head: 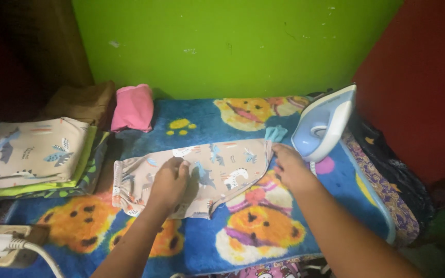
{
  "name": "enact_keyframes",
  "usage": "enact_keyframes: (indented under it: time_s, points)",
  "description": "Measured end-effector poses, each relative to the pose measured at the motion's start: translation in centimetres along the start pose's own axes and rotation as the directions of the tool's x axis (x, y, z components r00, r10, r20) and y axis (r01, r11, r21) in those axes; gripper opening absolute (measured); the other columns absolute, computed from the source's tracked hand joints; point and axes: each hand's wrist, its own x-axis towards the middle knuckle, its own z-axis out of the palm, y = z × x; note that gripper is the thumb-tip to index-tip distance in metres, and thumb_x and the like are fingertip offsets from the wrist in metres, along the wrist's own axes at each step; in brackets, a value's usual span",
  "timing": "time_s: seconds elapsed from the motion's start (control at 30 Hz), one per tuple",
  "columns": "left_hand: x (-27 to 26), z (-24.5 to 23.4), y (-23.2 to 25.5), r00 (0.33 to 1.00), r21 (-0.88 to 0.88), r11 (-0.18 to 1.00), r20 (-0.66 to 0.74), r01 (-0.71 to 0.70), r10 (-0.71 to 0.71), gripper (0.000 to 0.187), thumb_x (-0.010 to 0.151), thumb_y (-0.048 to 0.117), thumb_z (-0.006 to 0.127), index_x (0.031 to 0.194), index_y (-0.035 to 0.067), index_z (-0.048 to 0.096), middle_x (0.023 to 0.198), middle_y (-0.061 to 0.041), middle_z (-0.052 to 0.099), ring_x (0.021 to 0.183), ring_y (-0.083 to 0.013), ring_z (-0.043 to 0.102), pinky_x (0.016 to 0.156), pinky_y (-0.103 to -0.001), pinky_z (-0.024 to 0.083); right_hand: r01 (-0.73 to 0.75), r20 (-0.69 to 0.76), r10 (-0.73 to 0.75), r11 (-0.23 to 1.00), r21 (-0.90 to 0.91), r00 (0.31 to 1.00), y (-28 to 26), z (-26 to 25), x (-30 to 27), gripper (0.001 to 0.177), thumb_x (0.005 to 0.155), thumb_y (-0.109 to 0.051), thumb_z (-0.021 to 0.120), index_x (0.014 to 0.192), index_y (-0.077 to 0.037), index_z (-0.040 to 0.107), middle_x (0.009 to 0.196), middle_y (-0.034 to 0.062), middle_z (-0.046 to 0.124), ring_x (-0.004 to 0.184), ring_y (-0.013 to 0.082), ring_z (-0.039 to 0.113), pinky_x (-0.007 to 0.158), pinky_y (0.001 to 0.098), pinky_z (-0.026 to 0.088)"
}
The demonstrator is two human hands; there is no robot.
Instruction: Iron several items of children's clothing on a bed and fold them.
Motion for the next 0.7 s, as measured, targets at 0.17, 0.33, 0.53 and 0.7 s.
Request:
enact_keyframes:
  time_s: [0.17, 0.33, 0.53, 0.7]
  points:
    - [0.8, 1.3, -1.1, 0.995, -0.082, 0.994, 0.075, 0.078, -0.072, 0.045, 0.098, 0.039, 0.05, 0.115, 0.001, 0.069, 0.102, -0.022, 0.075, 0.098, -0.0327, 0.073, 0.089, -0.041, 0.053, 0.008, -0.01, -0.007, 0.986, 0.169, 1.0, 0.3, 2.2, -1.7, 0.03, 0.093, -0.026, 0.069, 0.12, -0.015, 0.066, 0.103, -0.0031, 0.07, 0.088, 0.0126, 0.065, 0.075, 0.0351, 0.05]
    - [1.8, 2.1, -3.1, 0.982, -0.197, 0.969, 0.146, 0.151, -0.123, 0.049, 0.1, 0.042, 0.047, 0.107, 0.001, 0.073, 0.093, -0.016, 0.077, 0.087, -0.0232, 0.072, 0.083, -0.036, 0.055, 0.318, 0.078, -0.34, 0.925, 0.211, 0.937, 4.5, 1.6, 3.5, 0.034, 0.089, -0.01, 0.065, 0.121, -0.005, 0.071, 0.104, 0.0034, 0.076, 0.09, 0.0154, 0.07, 0.078, 0.0315, 0.055]
    - [3.4, 3.9, -4.3, 0.945, -0.503, 0.807, 0.258, 0.31, -0.203, 0.056, 0.102, 0.046, 0.046, 0.105, -0.004, 0.072, 0.093, -0.013, 0.075, 0.082, -0.0203, 0.069, 0.078, -0.034, 0.056, 0.634, 0.354, -0.531, 0.7, -0.328, 0.77, 0.8, 4.9, -9.6, 0.042, 0.097, -0.017, 0.063, 0.138, -0.007, 0.064, 0.104, 0.0148, 0.071, 0.079, 0.0227, 0.063, 0.076, 0.036, 0.05]
    - [2.4, 3.0, -0.1, 0.844, -0.501, 0.68, 0.354, 0.535, -0.403, 0.046, 0.1, 0.043, 0.053, 0.115, 0.0, 0.06, 0.095, -0.01, 0.071, 0.081, -0.0186, 0.066, 0.07, -0.033, 0.055, 0.93, 0.572, -0.747, 0.173, -0.325, 0.339, 1.4, 5.4, -10.8, 0.032, 0.094, -0.009, 0.057, 0.123, -0.004, 0.069, 0.13, 0.0171, 0.069, 0.124, 0.0335, 0.06, 0.108, 0.0404, 0.045]
